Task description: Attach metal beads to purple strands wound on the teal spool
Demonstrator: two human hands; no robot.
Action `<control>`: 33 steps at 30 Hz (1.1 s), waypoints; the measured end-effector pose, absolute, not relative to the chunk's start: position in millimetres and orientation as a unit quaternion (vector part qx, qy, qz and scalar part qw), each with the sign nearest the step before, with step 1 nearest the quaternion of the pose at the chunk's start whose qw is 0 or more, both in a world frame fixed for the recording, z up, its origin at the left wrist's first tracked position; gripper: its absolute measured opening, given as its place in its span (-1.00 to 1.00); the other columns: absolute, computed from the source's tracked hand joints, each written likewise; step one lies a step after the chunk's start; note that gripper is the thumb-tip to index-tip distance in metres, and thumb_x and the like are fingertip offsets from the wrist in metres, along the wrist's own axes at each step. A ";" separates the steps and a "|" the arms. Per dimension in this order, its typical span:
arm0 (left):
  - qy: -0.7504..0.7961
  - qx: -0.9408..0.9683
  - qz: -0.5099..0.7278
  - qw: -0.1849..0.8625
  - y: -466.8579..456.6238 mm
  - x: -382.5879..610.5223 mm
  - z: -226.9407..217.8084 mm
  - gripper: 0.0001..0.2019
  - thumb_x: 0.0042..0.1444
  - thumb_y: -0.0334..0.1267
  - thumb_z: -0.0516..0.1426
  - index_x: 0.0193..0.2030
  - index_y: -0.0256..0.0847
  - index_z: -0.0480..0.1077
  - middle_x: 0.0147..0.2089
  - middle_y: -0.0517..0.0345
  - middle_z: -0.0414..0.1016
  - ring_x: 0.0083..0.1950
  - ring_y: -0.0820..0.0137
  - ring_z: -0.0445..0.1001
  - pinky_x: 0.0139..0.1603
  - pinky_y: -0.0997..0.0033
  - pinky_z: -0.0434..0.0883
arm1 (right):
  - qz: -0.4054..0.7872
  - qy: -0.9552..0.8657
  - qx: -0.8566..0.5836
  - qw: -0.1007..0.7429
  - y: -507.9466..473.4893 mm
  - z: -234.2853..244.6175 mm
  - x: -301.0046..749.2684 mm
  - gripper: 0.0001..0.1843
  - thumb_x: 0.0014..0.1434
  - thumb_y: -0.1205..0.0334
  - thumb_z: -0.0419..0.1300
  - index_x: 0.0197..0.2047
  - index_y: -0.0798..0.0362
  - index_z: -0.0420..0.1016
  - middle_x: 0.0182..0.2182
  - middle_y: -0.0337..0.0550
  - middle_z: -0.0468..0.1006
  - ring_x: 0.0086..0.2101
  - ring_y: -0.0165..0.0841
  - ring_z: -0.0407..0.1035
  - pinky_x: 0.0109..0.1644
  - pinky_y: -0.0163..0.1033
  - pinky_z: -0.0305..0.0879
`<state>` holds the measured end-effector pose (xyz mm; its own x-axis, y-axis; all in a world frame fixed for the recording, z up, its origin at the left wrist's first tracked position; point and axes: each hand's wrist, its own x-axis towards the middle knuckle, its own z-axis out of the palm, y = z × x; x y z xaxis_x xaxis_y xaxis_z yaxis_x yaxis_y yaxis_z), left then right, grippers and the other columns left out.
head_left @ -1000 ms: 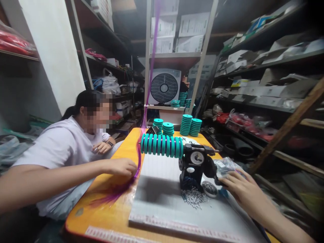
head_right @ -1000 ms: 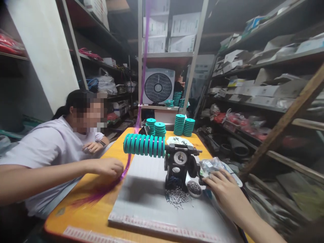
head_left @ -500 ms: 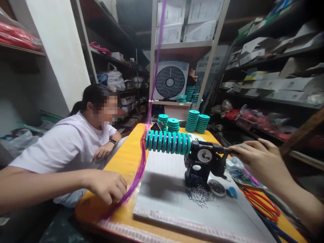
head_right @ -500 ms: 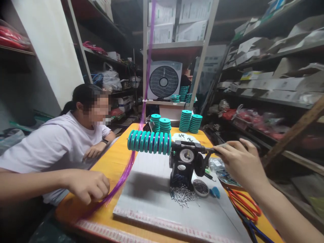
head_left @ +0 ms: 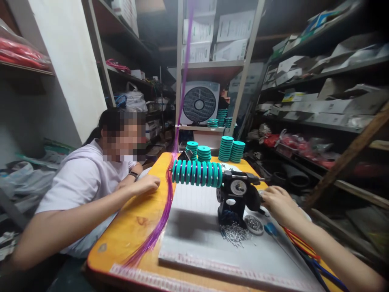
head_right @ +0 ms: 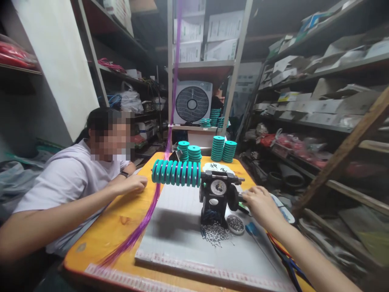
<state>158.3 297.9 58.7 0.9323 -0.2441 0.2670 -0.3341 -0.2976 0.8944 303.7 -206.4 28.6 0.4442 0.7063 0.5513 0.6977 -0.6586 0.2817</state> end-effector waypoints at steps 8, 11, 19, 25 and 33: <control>-0.117 0.773 0.075 0.618 280.2 188.0 37.6 -0.85 -0.21 -0.13 0.31 -0.49 -0.06 0.47 -0.44 0.18 0.50 -0.10 0.30 0.36 -0.14 0.42 0.30 | 0.288 0.417 0.862 0.002 -224.6 10.5 259.1 -0.69 0.20 0.36 0.04 -0.11 -0.04 0.55 -0.27 -0.09 0.57 -0.16 -0.21 0.34 -0.05 -0.08 0.22; -0.111 0.771 0.072 0.624 273.8 184.4 31.9 -0.86 -0.23 -0.17 0.32 -0.50 -0.05 0.47 -0.41 0.17 0.52 -0.10 0.30 0.34 -0.12 0.42 0.28 | 0.303 0.408 0.861 0.006 -227.6 8.8 253.8 -0.62 0.15 0.45 0.00 -0.07 -0.01 0.52 -0.22 -0.07 0.55 -0.15 -0.20 0.35 -0.02 -0.05 0.24; -0.116 0.777 0.080 0.613 261.3 171.8 38.5 -0.93 -0.06 -0.30 0.21 -0.51 -0.06 0.47 -0.33 0.25 0.51 0.03 0.24 0.29 -0.05 0.36 0.22 | 0.482 0.328 0.783 -0.217 -192.2 52.9 174.1 -0.67 0.21 0.29 0.13 0.06 0.01 0.41 -0.08 -0.03 0.51 -0.11 -0.19 0.40 0.03 -0.04 0.27; -0.130 0.771 -0.007 0.623 245.7 153.4 40.2 -0.82 -0.16 -0.45 0.30 -0.58 -0.14 0.42 -0.47 0.25 0.40 -0.27 0.38 0.31 -0.24 0.43 0.26 | 0.065 0.336 0.761 -0.551 -87.8 47.6 120.7 -0.60 0.34 0.03 -0.01 0.21 -0.13 0.25 0.18 -0.12 0.37 0.12 -0.30 0.31 0.18 -0.17 0.25; -0.117 0.738 -0.126 0.653 237.6 145.4 38.1 -0.67 0.09 -0.25 0.18 -0.66 -0.28 0.32 -0.65 0.27 0.18 -0.65 0.63 0.03 -0.62 0.66 -0.08 | -0.287 0.200 0.480 -0.804 -11.4 29.7 101.9 -0.40 0.26 -0.25 -0.03 0.17 -0.02 0.29 0.11 -0.02 0.41 -0.19 -0.29 0.51 0.11 -0.05 0.26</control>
